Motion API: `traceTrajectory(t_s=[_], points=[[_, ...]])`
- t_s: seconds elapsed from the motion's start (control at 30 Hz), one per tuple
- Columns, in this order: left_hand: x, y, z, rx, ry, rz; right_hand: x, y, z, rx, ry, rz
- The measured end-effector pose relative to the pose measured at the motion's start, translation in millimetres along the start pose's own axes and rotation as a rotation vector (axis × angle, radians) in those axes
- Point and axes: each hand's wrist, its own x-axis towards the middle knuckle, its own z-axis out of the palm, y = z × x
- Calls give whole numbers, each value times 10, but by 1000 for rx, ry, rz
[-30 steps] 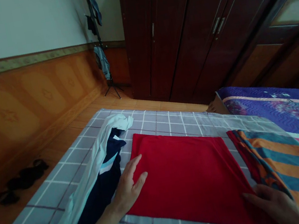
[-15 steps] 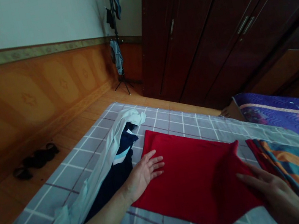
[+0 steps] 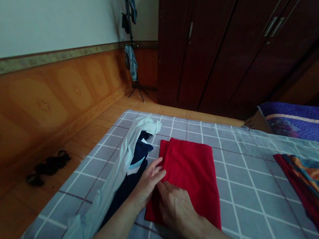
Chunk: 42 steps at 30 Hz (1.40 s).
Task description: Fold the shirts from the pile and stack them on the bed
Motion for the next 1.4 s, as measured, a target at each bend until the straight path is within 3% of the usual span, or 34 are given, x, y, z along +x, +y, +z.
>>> traceTrajectory(t_s=[0.27,0.6,0.9,1.1,1.4], points=[[203,42,46,157,-137,-48,-168,66,117,6,47,-156],[864,51,300,311,-148,60,-278,159,322,159,238,-217],[876,59,120,228,-137,60,-251,170,423,141,179,-248],[890,153,52,200,-166,123,-248,204,438,146,241,-249],[923,59,2,285,-135,25,-283,165,428,127,246,-229]])
